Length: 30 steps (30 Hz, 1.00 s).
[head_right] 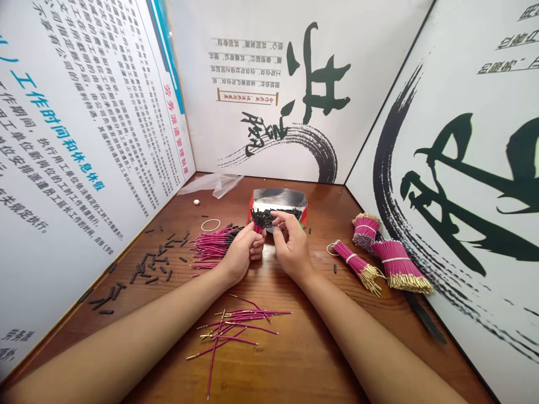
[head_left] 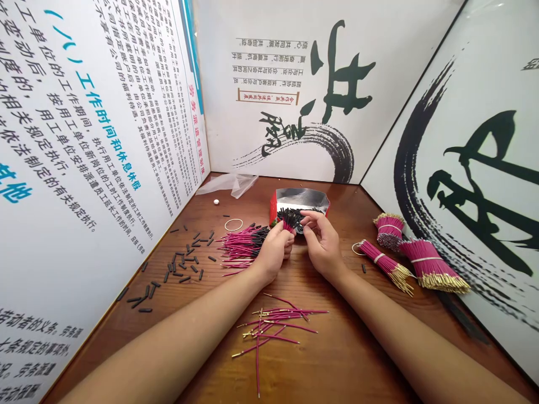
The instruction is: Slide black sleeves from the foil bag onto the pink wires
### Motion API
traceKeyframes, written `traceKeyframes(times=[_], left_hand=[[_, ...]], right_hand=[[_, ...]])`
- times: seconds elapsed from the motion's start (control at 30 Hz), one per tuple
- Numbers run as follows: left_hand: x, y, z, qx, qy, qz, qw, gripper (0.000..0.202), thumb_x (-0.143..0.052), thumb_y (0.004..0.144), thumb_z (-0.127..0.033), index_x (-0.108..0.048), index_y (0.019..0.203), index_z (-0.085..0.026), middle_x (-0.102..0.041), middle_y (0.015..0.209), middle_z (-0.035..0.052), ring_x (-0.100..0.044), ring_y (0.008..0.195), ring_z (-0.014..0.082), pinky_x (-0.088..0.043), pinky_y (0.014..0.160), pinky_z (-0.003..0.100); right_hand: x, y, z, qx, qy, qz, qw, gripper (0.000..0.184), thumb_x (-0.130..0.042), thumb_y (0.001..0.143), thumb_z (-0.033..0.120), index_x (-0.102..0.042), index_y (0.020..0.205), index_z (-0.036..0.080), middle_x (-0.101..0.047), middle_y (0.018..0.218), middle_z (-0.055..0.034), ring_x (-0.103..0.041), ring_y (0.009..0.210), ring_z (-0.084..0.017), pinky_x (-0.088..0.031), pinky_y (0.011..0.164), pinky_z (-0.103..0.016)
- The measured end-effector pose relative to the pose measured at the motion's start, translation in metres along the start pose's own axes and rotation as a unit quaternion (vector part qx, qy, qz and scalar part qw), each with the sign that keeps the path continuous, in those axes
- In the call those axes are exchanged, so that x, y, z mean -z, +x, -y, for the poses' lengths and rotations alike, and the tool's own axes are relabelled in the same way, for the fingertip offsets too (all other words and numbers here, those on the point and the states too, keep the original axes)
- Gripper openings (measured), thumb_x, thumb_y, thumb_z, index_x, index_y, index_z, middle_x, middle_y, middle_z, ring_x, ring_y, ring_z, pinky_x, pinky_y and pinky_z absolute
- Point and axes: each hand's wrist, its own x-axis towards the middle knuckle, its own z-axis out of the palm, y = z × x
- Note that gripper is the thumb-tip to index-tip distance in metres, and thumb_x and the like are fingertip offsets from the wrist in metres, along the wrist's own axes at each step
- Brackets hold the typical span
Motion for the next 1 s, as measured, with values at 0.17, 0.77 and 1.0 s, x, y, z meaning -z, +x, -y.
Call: traceKeyframes(times=[0.17, 0.77, 1.0], left_hand=[[-0.0027, 0.001, -0.001, 0.019, 0.028, -0.016, 0.999, 0.011, -0.049, 0.068, -0.016, -0.041, 0.076, -0.02, -0.026, 0.053, -0.0098, -0.018, 0.043, 0.0046, -0.012, 0.043, 0.019], [-0.0025, -0.0026, -0.004, 0.013, 0.032, 0.007, 0.999, 0.01, -0.053, 0.071, -0.021, -0.044, 0.075, -0.02, -0.026, 0.052, -0.0103, -0.015, 0.042, 0.0037, -0.011, 0.042, 0.018], [-0.0038, 0.0011, -0.0011, 0.021, 0.016, -0.019, 0.999, 0.012, -0.052, 0.073, -0.019, -0.041, 0.076, -0.021, -0.025, 0.053, -0.0108, -0.016, 0.042, 0.0039, -0.01, 0.042, 0.019]], right_hand=[[-0.0002, -0.0003, 0.0012, 0.035, -0.02, 0.008, 0.999, 0.03, -0.046, 0.093, 0.02, -0.061, 0.119, 0.026, -0.062, 0.101, -0.0049, -0.059, 0.087, -0.018, -0.049, 0.073, -0.033], [-0.0007, -0.0003, 0.0013, 0.021, -0.022, 0.011, 0.999, 0.025, -0.05, 0.089, 0.017, -0.062, 0.11, 0.024, -0.06, 0.097, -0.0043, -0.057, 0.081, -0.017, -0.048, 0.068, -0.031], [-0.0009, -0.0002, 0.0006, 0.002, -0.025, -0.004, 1.0, 0.016, -0.052, 0.088, 0.02, -0.06, 0.101, 0.024, -0.061, 0.092, -0.0033, -0.059, 0.081, -0.018, -0.049, 0.071, -0.032]])
